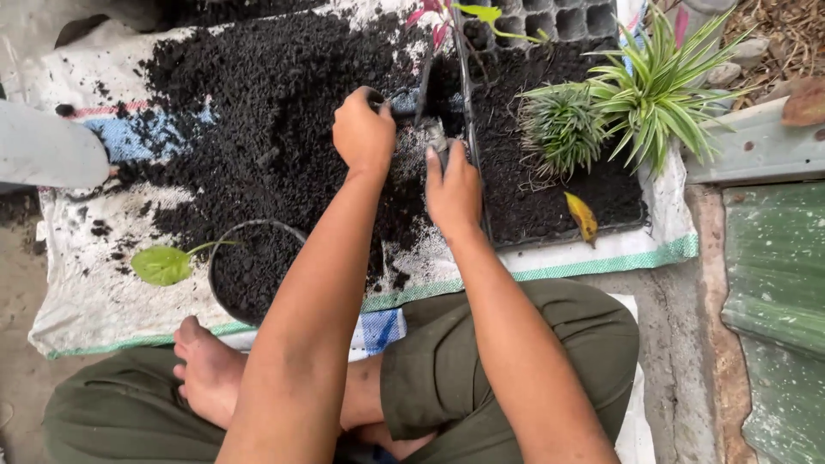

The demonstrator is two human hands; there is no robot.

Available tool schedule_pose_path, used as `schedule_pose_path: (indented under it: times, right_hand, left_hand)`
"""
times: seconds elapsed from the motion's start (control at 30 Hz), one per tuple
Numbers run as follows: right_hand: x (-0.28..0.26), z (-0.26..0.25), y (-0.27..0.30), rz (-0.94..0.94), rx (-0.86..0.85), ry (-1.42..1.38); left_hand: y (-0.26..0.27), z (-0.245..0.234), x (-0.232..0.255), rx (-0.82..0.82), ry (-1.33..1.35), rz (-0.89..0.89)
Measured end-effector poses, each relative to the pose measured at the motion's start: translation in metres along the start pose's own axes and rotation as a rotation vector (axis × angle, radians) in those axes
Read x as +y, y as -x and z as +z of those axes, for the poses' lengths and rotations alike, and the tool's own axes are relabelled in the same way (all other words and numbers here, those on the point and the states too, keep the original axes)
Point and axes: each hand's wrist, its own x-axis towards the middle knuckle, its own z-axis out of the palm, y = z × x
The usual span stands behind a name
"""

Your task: The person sits cross-legged on a sack and uses a small trowel to scoop soil into a black plastic pot. They then place a small plant cutting into the pot and cover the roots with more soil, patting it down gently.

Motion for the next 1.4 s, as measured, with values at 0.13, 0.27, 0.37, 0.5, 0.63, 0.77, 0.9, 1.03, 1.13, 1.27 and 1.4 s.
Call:
schedule_pose_path:
  times: [0.13, 0.27, 0.37, 0.5, 0.63, 0.77, 0.9, 1.03, 1.13, 1.27, 1.4]
  right_hand:
    - [-0.008, -0.001, 0.004, -0.068, 0.007, -0.012]
    - [-0.004, 0.004, 0.004, -0.121, -0.027, 0.071]
    - [0.003, 0.008, 0.006, -0.119, -0.038, 0.101]
    - [0.001, 0.006, 0.004, -0.057, -0.081, 0.125]
    - [0.005, 0.011, -0.002, -0.004, -0.109, 0.258]
    - [0.005, 0.011, -0.003, 0.016, -0.146, 0.28]
    - [0.004, 0.01, -0.002, -0.018, -0.128, 0.3]
    - [0.007, 0.012, -0.003, -0.057, -0.106, 0.312]
    - [0.003, 0.01, -0.005, -0.055, -0.091, 0.343]
    - [0.007, 0.014, -0.005, -0.079, -0.081, 0.339]
    - [0.003, 0.012, -0.002, -0.076, -0.073, 0.302]
  left_hand:
    - [0.006, -0.013, 0.006, -0.024, 0.089, -0.012]
    - [-0.001, -0.007, 0.0, -0.059, 0.095, -0.03]
    - [-0.003, -0.001, -0.007, -0.091, 0.121, -0.031]
    - [-0.011, 0.001, -0.01, -0.1, 0.042, -0.014]
    - [-0.012, 0.005, -0.002, 0.051, -0.095, 0.124]
    - [-0.03, 0.013, -0.009, 0.0, -0.233, 0.204]
    - [-0.044, 0.016, -0.01, 0.041, -0.355, 0.384]
    - [-0.057, 0.025, -0.011, 0.024, -0.422, 0.414]
    - [-0.065, 0.028, -0.01, 0.051, -0.488, 0.457]
    - [-0.064, 0.029, -0.01, -0.012, -0.529, 0.432]
    - [-0.059, 0.03, -0.011, 0.023, -0.532, 0.427]
